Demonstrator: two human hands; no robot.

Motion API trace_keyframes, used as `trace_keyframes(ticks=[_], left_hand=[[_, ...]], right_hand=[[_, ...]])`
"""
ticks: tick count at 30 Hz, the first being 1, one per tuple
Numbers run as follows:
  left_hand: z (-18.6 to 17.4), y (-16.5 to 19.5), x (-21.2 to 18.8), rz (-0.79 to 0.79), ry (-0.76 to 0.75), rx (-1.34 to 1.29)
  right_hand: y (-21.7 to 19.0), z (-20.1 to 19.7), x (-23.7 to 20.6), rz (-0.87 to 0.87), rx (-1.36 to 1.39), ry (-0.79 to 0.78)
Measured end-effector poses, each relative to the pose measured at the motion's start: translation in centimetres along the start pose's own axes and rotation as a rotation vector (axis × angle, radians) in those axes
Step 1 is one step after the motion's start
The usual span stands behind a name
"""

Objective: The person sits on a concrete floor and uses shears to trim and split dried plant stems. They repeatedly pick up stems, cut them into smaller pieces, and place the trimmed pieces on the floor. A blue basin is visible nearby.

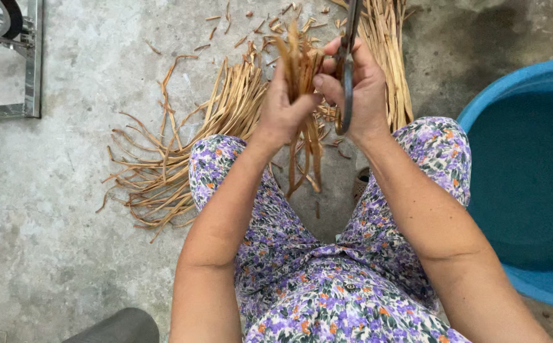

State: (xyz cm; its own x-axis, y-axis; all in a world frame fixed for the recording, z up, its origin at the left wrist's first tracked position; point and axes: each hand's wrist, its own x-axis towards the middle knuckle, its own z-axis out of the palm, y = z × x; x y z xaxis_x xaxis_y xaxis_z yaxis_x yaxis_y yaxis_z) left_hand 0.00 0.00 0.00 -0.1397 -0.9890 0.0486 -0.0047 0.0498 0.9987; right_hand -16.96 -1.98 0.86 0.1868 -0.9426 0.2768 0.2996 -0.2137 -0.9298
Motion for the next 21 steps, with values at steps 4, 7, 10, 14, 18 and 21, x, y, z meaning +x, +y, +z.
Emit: trace_keyframes(ticks=[4,7,10,14,18,21], left_hand=[[-1.0,-0.6,0.5,0.068,0.033,-0.369],[-0.8,-0.6,0.4,0.044,0.063,-0.385],[-0.5,0.0,0.3,0.044,0.020,-0.349],[0.1,0.5,0.2,0.070,0.040,-0.319],[0.0,0.4,0.4,0.001,0.183,-0.473],[-1.2,0.2,0.7,0.111,0.214,-0.660]], right_hand=[[-1.3,-0.9,0.6,0.166,0.255,-0.001],[-1.6,-0.8,0.7,0.177,0.252,-0.011],[-1.5,-0.7,0.7,0.138,0.164,0.001],[-0.7,-0.7,0.6,0.039,-0.028,0.016],[0.0,-0.5,0.6,-0.138,-0.252,0.001],[-0.2,-0.4,0.1,-0.015,-0.484,-0.061]])
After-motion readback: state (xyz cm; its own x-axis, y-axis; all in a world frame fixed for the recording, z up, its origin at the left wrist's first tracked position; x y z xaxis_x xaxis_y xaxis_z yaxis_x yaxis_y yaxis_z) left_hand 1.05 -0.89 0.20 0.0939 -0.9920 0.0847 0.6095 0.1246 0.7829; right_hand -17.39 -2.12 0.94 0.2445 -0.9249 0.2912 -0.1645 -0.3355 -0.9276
